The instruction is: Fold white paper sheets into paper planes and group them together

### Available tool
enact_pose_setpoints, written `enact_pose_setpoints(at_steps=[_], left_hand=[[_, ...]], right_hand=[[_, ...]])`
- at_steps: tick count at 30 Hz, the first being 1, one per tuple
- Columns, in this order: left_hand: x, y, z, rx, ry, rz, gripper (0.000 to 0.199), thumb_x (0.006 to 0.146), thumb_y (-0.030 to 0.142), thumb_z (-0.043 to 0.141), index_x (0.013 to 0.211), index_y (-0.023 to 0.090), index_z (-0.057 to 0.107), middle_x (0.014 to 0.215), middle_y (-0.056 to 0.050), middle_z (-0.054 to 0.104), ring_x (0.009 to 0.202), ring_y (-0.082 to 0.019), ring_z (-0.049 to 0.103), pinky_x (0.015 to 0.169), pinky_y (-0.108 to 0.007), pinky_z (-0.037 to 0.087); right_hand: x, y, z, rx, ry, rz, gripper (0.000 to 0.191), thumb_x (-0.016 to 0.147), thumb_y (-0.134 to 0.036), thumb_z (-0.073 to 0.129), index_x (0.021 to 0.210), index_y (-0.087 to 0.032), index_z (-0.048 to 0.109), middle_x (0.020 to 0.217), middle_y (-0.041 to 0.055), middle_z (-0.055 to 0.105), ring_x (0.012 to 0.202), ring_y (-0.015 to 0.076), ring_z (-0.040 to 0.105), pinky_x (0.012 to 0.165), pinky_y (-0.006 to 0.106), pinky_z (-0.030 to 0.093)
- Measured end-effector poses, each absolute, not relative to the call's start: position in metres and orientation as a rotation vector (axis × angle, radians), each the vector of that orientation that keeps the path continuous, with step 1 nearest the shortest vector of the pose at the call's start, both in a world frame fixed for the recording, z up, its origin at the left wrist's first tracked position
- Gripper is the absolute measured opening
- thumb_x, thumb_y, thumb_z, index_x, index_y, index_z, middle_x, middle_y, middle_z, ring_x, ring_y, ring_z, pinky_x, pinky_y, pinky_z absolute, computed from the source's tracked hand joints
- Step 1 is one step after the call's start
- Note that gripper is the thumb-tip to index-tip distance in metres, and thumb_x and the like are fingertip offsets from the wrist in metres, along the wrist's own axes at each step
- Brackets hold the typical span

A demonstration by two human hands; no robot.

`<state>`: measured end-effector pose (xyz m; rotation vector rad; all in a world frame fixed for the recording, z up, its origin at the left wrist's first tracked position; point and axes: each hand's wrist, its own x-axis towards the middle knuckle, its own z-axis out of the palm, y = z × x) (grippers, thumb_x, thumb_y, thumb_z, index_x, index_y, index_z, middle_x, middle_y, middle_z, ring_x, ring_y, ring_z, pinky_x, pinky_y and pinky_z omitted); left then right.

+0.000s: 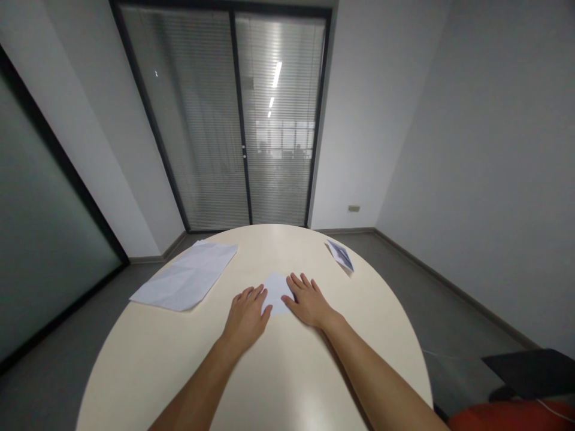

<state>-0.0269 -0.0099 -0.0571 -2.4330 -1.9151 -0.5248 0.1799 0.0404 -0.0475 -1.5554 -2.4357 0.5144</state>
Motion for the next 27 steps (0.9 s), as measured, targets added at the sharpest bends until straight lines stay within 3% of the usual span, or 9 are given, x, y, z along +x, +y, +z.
enact_pose_setpoints(at_steps=[14,27], left_hand=[[-0.040,-0.005,-0.051,-2.279,-2.094,-0.525,0.031,0.097,0.027,0.056,0.124,0.019,0.069,0.136,-0.009,0.066,0.126,-0.025,0.057,0.108,-0.038,0.044],[-0.060,0.004,-0.066,-2.075,-2.213,-0.721,0.035,0.093,0.035,0.063,0.121,0.014,0.067,0.132,-0.014,0.065,0.125,-0.029,0.055,0.106,-0.041,0.044]], right_hand=[[0.188,0.043,-0.040,-1.631,-2.420,0.496,0.061,0.102,-0.052,0.039,0.157,-0.026,0.037,0.168,0.0101,0.021,0.155,0.0355,0.012,0.121,0.060,0.009],[0.193,0.047,-0.041,-1.716,-2.340,0.440,0.052,0.103,-0.048,0.042,0.152,-0.032,0.045,0.167,0.0091,0.027,0.154,0.0347,0.017,0.120,0.060,0.013]])
